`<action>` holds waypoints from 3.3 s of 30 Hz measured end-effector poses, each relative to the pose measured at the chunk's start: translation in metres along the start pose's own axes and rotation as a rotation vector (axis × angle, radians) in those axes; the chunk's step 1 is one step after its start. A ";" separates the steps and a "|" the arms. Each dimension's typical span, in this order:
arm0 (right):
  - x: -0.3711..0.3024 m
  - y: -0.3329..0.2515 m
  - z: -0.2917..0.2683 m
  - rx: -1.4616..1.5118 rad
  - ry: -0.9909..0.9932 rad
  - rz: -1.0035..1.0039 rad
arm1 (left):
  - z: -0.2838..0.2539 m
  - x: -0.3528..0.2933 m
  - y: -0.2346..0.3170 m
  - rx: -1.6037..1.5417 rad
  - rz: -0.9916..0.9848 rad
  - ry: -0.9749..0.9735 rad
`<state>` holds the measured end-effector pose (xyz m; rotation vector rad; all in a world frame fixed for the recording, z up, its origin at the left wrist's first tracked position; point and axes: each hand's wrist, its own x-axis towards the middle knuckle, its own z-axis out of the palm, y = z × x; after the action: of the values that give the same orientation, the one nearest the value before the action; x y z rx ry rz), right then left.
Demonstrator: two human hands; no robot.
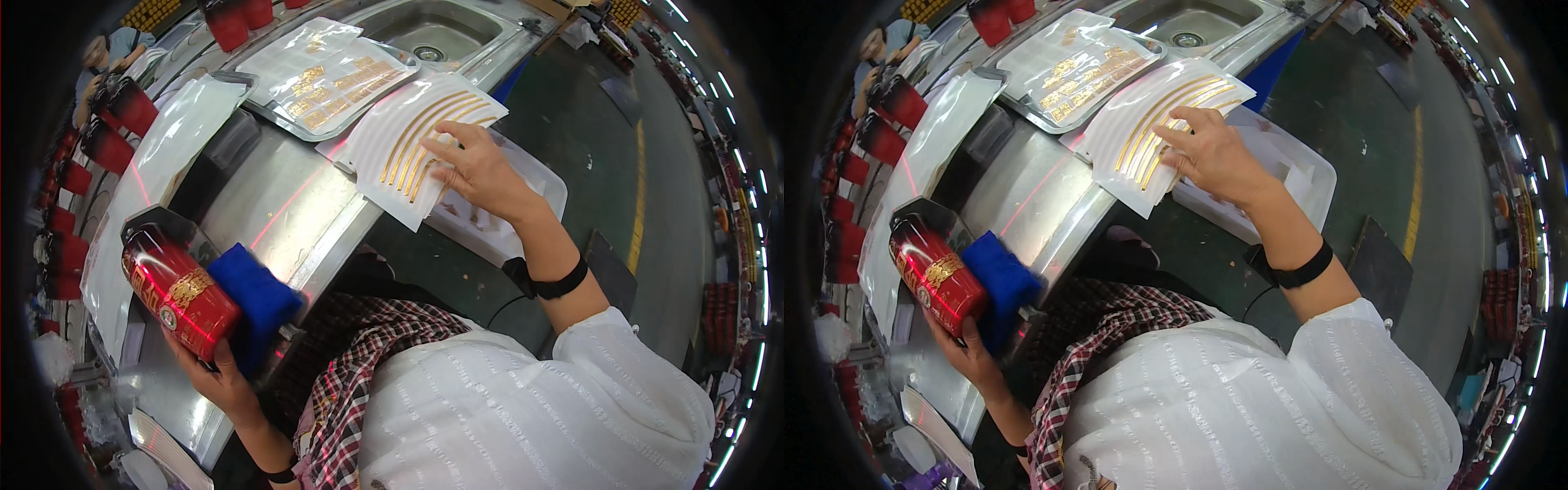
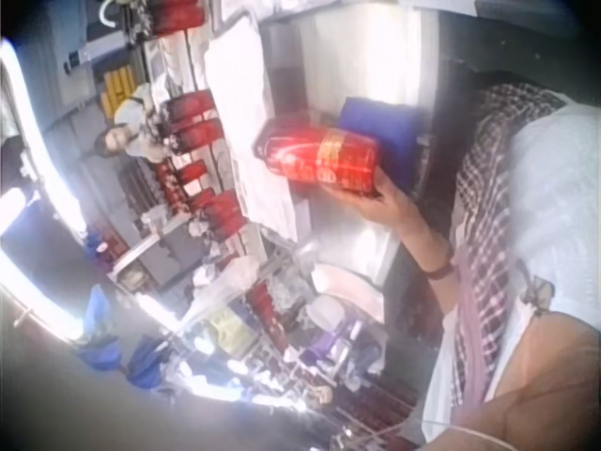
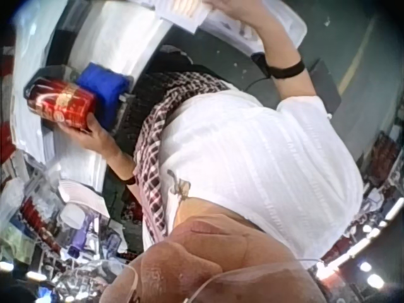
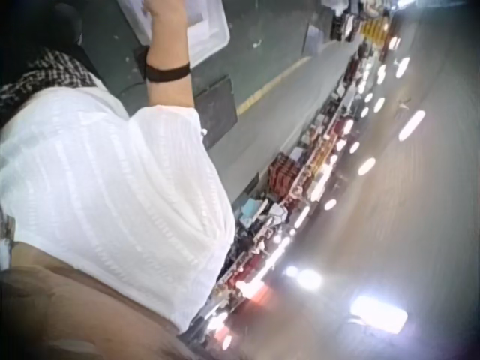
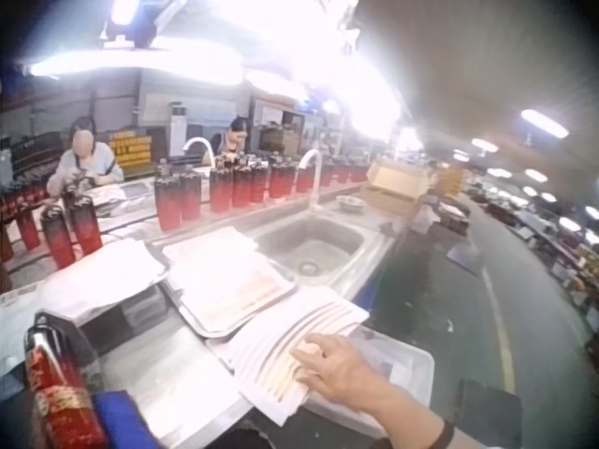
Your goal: The person picks up a bottle from the conveyor, wipes it with a cloth, and places it on a stand. They apply two gold decals by hand, smoothing each with a cloth before placing the finished bottle on the floor.
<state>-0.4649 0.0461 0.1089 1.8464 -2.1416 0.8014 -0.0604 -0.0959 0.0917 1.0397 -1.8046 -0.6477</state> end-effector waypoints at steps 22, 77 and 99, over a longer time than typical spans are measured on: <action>0.079 -0.203 -0.003 0.714 -0.337 -0.405 | -0.039 -0.003 0.038 0.024 0.175 0.012; 0.081 -0.230 0.064 0.828 -0.392 -0.228 | -0.011 -0.009 0.004 -0.326 -0.195 0.117; 0.081 -0.227 0.067 0.839 -0.400 -0.253 | -0.007 -0.010 0.000 -0.414 -0.221 0.131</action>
<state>-0.2497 -0.0744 0.1530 2.8135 -1.8232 1.5331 -0.0520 -0.0872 0.0895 0.9760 -1.3750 -1.0147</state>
